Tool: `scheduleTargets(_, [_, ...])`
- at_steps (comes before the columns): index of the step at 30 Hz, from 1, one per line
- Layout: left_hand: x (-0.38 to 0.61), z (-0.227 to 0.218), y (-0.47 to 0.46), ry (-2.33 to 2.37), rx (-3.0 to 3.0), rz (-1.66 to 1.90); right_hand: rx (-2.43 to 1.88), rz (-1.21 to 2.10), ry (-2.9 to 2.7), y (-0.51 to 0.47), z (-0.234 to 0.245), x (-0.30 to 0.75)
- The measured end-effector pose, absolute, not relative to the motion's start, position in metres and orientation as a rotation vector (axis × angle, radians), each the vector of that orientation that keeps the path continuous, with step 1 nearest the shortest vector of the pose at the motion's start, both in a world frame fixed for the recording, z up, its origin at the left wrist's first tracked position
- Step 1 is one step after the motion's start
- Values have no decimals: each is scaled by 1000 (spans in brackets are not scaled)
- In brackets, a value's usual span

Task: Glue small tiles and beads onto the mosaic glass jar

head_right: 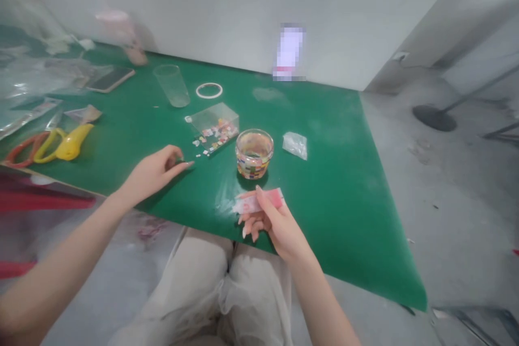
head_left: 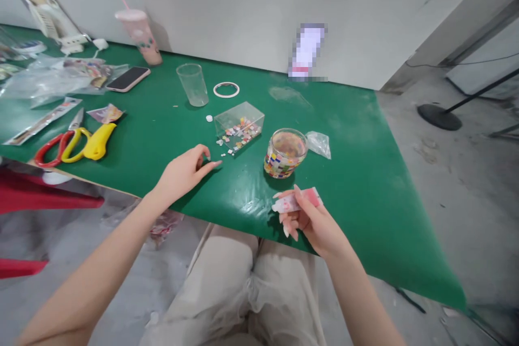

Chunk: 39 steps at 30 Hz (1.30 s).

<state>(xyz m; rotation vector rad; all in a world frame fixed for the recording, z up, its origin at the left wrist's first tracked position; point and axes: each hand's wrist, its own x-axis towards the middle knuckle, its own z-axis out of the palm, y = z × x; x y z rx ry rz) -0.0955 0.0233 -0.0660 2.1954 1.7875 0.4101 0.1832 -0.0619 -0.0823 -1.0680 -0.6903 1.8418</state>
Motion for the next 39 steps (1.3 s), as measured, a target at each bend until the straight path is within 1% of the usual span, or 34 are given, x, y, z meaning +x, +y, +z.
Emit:
scheduleTargets(4, [-85, -71, 45, 1680, 2335, 321, -1034, 1885, -616, -58, -82, 183])
scheduleTargets(8, [-81, -74, 63, 1425, 2431, 345, -1048, 1881, -606, -60, -83, 187])
scheduleTargets(11, [-84, -74, 72, 1327, 2405, 374, -1039, 1888, -597, -62, -84, 190])
scheduleTargets(21, [-89, -79, 81, 1275, 2315, 482, -1042, 1876, -618, -61, -87, 189])
scheduleTargets(27, [-86, -66, 56, 1284, 2242, 507, -1041, 1877, -605, -61, -88, 189])
scheduleTargets(30, [-86, -60, 41, 1258, 2277, 447, -1047, 1871, -604, -61, -87, 189])
scheduleTargets(33, [-86, -63, 40, 1540, 2404, 393, -1058, 1856, -600, -61, -86, 188])
scheduleTargets(36, [-81, -68, 50, 1739, 2558, 178, -1052, 1854, -604, -62, -87, 188])
scheduleTargets(39, [-73, -68, 59, 1652, 2694, -57, -1048, 1851, -617, -63, -88, 188])
